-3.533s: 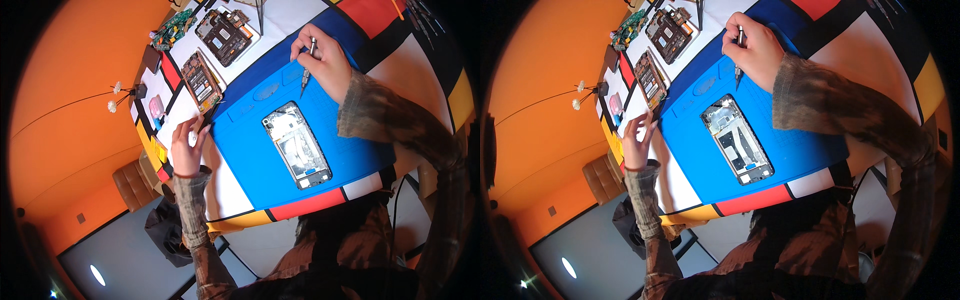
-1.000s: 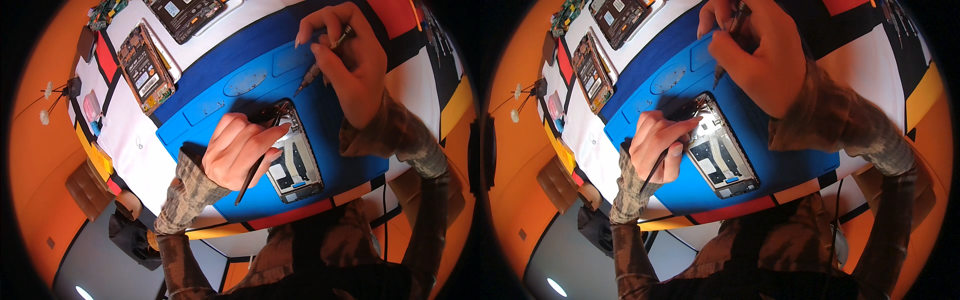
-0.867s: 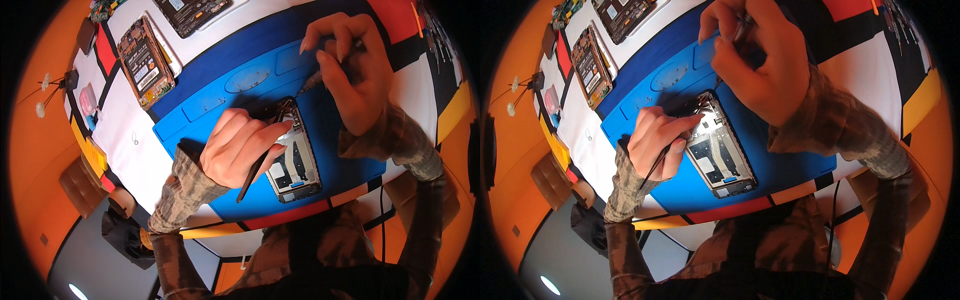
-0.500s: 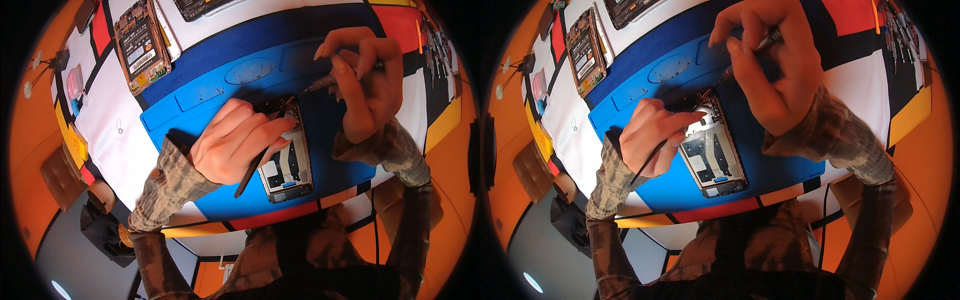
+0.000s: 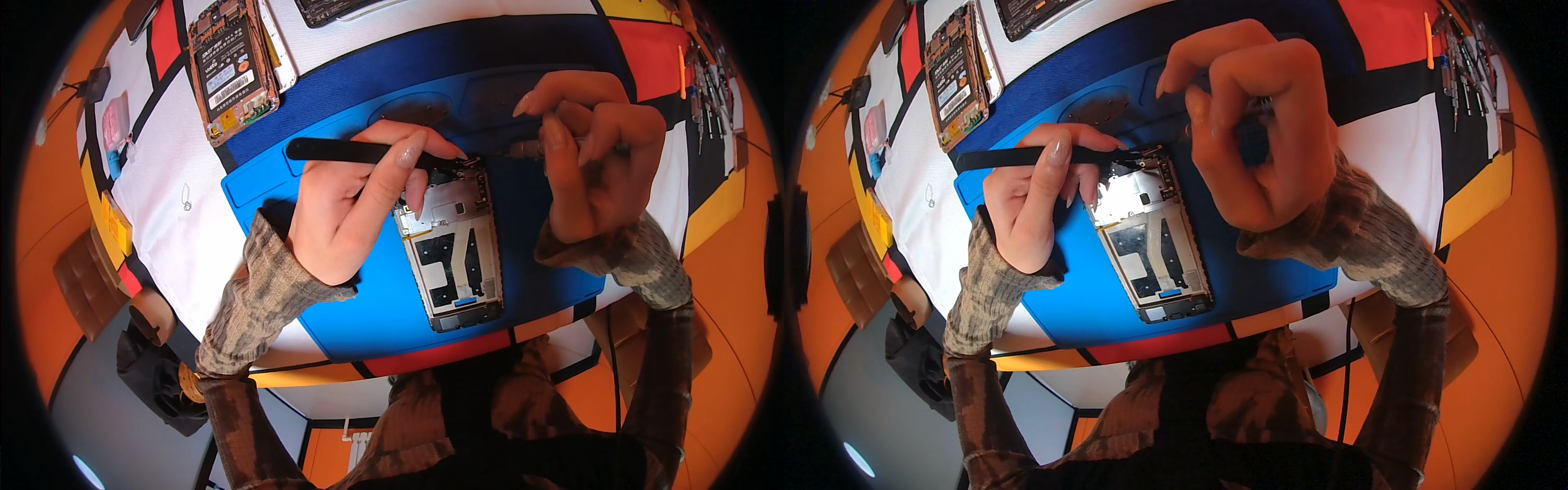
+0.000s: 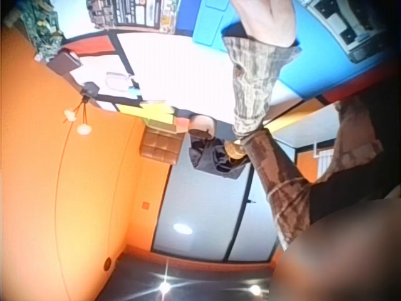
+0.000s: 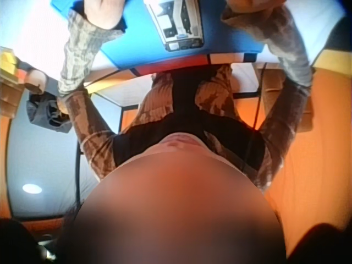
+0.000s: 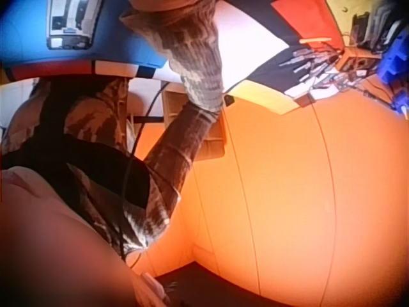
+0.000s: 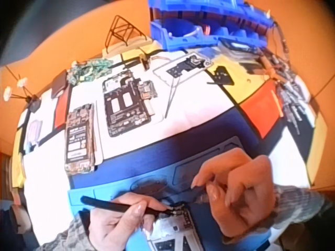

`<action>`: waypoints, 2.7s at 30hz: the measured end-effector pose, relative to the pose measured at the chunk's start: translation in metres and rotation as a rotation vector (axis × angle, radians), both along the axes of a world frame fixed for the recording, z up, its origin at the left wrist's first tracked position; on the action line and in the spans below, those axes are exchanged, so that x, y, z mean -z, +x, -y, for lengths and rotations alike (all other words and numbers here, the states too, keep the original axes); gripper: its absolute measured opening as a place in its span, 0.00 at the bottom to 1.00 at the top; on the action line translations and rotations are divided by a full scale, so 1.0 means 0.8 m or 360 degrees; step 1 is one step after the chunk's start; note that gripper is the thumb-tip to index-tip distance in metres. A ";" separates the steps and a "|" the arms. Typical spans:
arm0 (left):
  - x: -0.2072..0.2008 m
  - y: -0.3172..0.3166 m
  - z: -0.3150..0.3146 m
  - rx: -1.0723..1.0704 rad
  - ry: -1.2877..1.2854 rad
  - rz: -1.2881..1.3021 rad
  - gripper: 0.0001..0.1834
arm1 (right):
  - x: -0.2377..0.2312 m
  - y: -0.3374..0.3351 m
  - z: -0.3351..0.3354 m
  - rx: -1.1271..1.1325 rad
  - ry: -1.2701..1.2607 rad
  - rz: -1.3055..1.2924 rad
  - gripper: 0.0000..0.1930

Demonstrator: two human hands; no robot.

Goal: The person disassembles a smartphone on a blue mat, using a screwdriver and tweezers to remove screws and internal components. They place removed parts on the workbench and continue to separate the motherboard and other modules.

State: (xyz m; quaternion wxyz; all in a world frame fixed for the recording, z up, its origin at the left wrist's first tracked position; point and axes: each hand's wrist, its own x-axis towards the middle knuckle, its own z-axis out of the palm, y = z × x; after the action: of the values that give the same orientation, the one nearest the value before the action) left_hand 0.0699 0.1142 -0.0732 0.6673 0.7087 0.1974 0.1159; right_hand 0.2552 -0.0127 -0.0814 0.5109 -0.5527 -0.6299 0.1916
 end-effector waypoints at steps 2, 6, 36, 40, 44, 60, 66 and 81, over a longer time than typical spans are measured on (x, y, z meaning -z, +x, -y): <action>-0.001 -0.002 -0.001 0.0098 0.0264 0.0038 0.12 | 0.001 -0.001 0.000 0.0007 0.0013 -0.0011 0.10; 0.004 0.000 -0.001 0.0239 0.0871 0.0275 0.08 | 0.001 -0.001 -0.003 0.0000 0.0040 -0.0013 0.10; -0.002 -0.001 0.006 0.0359 0.1215 0.0313 0.15 | 0.001 -0.007 -0.005 0.0112 0.0059 -0.0125 0.10; -0.004 0.000 0.006 0.0074 0.0432 0.0050 0.12 | 0.002 -0.007 -0.005 0.0102 0.0095 -0.0141 0.10; -0.002 0.001 -0.002 0.0035 0.0153 0.0018 0.17 | 0.003 -0.006 -0.005 0.0109 0.0109 -0.0131 0.10; -0.001 0.002 0.000 0.0213 0.0924 0.0236 0.11 | 0.004 -0.007 -0.006 0.0160 0.0095 -0.0215 0.10; 0.006 0.006 0.005 0.0277 0.1386 0.0486 0.14 | 0.004 -0.005 -0.007 0.0108 0.0102 -0.0178 0.10; 0.009 -0.001 0.015 0.0394 0.1928 0.0566 0.13 | 0.000 -0.006 -0.008 0.0152 0.0090 -0.0105 0.10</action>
State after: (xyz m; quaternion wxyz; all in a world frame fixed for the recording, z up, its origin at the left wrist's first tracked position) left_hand 0.0695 0.1019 -0.0804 0.1798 0.9475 -0.1000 0.2448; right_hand 0.2503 -0.0063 -0.0813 0.5555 -0.5608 -0.5907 0.1673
